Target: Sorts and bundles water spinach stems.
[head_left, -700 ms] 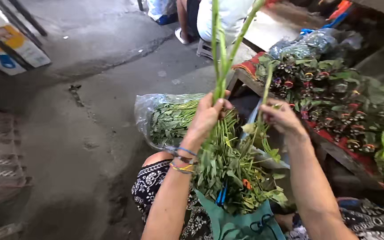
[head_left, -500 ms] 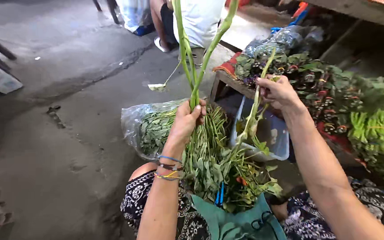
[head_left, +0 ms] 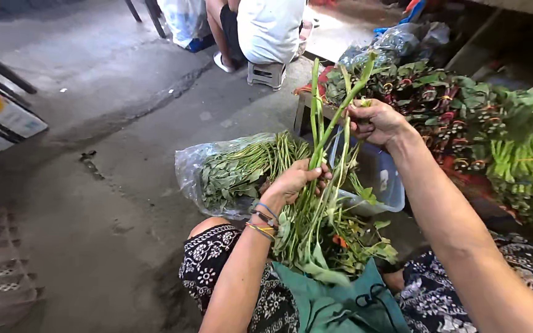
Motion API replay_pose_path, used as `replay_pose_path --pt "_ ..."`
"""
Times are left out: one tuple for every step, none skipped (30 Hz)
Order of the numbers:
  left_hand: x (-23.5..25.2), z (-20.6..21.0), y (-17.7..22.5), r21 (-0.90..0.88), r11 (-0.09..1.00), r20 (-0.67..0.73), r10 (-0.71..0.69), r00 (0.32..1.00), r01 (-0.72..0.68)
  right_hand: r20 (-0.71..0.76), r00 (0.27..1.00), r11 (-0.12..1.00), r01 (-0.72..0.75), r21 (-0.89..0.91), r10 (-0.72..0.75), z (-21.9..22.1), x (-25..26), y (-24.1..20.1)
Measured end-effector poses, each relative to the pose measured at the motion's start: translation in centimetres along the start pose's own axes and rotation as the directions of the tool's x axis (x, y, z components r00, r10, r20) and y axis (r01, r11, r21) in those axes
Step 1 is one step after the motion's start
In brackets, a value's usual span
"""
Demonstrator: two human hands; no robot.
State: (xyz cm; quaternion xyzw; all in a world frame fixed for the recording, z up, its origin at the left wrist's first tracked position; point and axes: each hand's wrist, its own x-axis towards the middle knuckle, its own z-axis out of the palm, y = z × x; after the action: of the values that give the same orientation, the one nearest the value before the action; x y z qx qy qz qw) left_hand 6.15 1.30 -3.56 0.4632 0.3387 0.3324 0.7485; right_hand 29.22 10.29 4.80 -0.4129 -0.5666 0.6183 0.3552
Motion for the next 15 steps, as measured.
replay_pose_path --pt "0.1 0.1 0.0 0.019 1.0 -0.012 -0.011 1.0 0.011 0.02 1.0 1.0 0.02 0.007 -0.02 0.0 -0.2 0.4" --pt "0.2 0.2 0.0 0.037 0.999 -0.029 -0.015 0.999 0.016 0.042 0.998 0.999 0.035 0.019 -0.036 -0.1 -0.3 0.7" --pt "0.3 0.3 -0.1 0.053 0.998 -0.049 -0.015 0.999 0.018 0.059 0.997 0.998 0.052 0.036 -0.054 -0.2 -0.3 1.0" --pt "0.4 0.3 -0.2 0.066 0.998 -0.068 -0.014 0.998 0.019 0.064 0.996 0.996 0.064 0.055 -0.068 -0.2 -0.3 1.4" --pt "0.5 0.3 -0.3 0.078 0.997 -0.078 -0.015 0.997 0.021 0.049 0.996 0.995 0.073 0.07 -0.076 -0.1 -0.3 1.6" --pt "0.5 0.4 -0.3 0.082 0.996 -0.079 -0.012 0.997 0.018 0.02 0.997 0.994 0.076 0.082 -0.078 0.0 -0.4 1.8" --pt "0.6 0.4 -0.4 0.082 0.997 -0.079 -0.006 0.997 0.012 -0.012 0.997 0.993 0.075 0.088 -0.074 0.2 -0.6 2.0" --pt "0.7 0.6 -0.5 0.08 0.997 -0.077 -0.007 0.997 0.013 -0.051 0.997 0.994 0.069 0.09 -0.064 0.4 -0.9 2.2" --pt "0.8 0.9 -0.6 0.084 0.996 -0.084 -0.018 0.996 0.025 -0.096 0.994 0.995 0.054 0.082 -0.045 0.6 -1.3 2.4" --pt "1.0 1.4 -0.8 0.087 0.995 -0.097 -0.035 0.995 0.043 -0.139 0.99 0.997 0.035 0.072 -0.025 0.7 -1.9 2.8" --pt "1.3 1.9 -1.0 0.089 0.994 -0.106 -0.055 0.993 0.064 -0.178 0.984 0.998 0.023 0.062 -0.011 0.7 -2.5 3.2" --pt "1.6 2.3 -1.3 0.096 0.992 -0.106 -0.075 0.992 0.085 -0.207 0.978 0.999 0.015 0.05 -0.004 0.7 -3.3 3.8" --pt "1.9 2.8 -1.6 0.098 0.99 -0.106 -0.09 0.99 0.101 -0.224 0.975 0.999 0.013 0.035 -0.005 0.6 -4.1 4.4" --pt "2.1 3.1 -1.8 0.1 0.989 -0.105 -0.1 0.989 0.11 -0.217 0.976 1.0 0.013 0.002 -0.012 0.5 -5.0 5.1" --pt "2.2 3.4 -1.8 0.102 0.988 -0.103 -0.105 0.989 0.115 -0.202 0.979 0.999 0.017 -0.029 -0.022 0.4 -5.9 5.7"
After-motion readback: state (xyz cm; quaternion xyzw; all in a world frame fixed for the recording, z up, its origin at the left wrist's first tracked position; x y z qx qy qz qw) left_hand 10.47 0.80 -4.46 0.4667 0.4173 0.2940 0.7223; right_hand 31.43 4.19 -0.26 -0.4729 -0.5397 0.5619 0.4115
